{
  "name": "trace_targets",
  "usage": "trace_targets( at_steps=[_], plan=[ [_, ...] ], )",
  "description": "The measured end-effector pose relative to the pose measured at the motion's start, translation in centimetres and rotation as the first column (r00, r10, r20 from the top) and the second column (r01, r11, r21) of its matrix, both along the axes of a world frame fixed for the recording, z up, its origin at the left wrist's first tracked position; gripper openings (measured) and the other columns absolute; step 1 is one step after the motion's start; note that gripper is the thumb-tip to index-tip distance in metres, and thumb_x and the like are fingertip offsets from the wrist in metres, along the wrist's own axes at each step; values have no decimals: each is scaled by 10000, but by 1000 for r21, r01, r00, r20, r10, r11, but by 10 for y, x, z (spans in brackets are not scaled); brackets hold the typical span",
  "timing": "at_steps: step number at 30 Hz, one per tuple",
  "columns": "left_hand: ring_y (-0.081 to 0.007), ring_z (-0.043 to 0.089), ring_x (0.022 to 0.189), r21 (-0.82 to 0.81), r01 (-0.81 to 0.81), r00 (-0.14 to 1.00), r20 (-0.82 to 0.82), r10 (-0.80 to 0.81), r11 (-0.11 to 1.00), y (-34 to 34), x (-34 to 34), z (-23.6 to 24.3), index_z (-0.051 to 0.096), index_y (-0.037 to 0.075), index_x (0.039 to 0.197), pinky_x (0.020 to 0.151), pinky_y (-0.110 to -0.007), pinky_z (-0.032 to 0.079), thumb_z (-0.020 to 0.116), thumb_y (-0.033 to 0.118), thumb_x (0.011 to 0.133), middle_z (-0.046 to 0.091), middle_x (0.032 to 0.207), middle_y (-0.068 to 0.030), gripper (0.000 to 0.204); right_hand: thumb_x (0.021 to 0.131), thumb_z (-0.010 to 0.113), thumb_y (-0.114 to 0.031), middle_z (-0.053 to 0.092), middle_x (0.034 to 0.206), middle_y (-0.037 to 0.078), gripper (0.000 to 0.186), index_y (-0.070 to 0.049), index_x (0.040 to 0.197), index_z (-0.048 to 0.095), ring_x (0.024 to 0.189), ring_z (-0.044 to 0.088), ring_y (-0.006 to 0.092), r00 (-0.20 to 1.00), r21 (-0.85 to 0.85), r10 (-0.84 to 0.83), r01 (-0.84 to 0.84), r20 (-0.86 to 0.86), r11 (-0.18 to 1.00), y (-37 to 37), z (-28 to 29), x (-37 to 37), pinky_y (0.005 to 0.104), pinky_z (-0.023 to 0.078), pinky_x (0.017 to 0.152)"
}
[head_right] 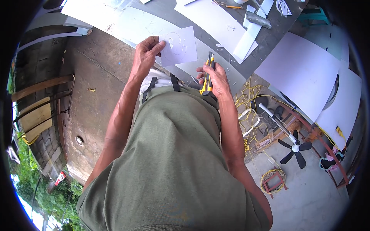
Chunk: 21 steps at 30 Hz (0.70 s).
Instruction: Cutting out a circular shape from a piece of white board using a utility knife.
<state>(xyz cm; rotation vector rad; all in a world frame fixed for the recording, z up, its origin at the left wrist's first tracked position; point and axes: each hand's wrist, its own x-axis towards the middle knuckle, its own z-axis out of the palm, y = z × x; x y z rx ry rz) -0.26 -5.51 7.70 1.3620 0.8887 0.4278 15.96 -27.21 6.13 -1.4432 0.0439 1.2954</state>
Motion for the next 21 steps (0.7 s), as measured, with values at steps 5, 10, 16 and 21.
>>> trace_targets(
  at_steps=[5, 10, 16, 21],
  plan=[
    [-218, 715, 814, 234, 155, 969, -226, -101, 960, 13, 0, -31, 732, -6, 1144, 758, -358, 559, 664, 209, 970, 753, 896, -149, 285, 1010, 619, -213, 671, 942, 173, 288, -37, 1208, 505, 730, 688, 233, 1000, -72, -11, 11, 3, 997, -10, -5, -2, 360, 588, 537],
    [-258, 751, 862, 531, 500, 866, -319, -385, 684, 38, 19, -47, 760, 104, 1180, 796, -370, 581, 651, 134, 962, 772, 988, -163, 245, 1034, 595, -279, 641, 932, 137, 402, -30, 1331, 487, 663, 676, 223, 997, -91, 75, -74, 17, 993, -13, -8, 1, 358, 594, 537],
    [-297, 744, 864, 538, 699, 715, -518, -470, 471, 60, 63, -37, 779, 83, 1096, 821, -382, 579, 704, 158, 913, 771, 972, -148, 211, 970, 706, -282, 651, 896, 128, 394, -17, 1193, 517, 619, 661, 187, 985, -86, 42, -28, 167, 996, -3, -2, -3, 335, 597, 524],
    [-247, 747, 869, 467, 585, 802, -209, -560, 663, 57, 71, -24, 781, 63, 1083, 819, -359, 586, 736, 172, 894, 778, 952, -131, 222, 899, 797, -264, 656, 922, 125, 473, -1, 1182, 524, 599, 654, 169, 973, 106, -99, 78, 208, 991, 16, 21, -4, 327, 587, 513]
  ],
)
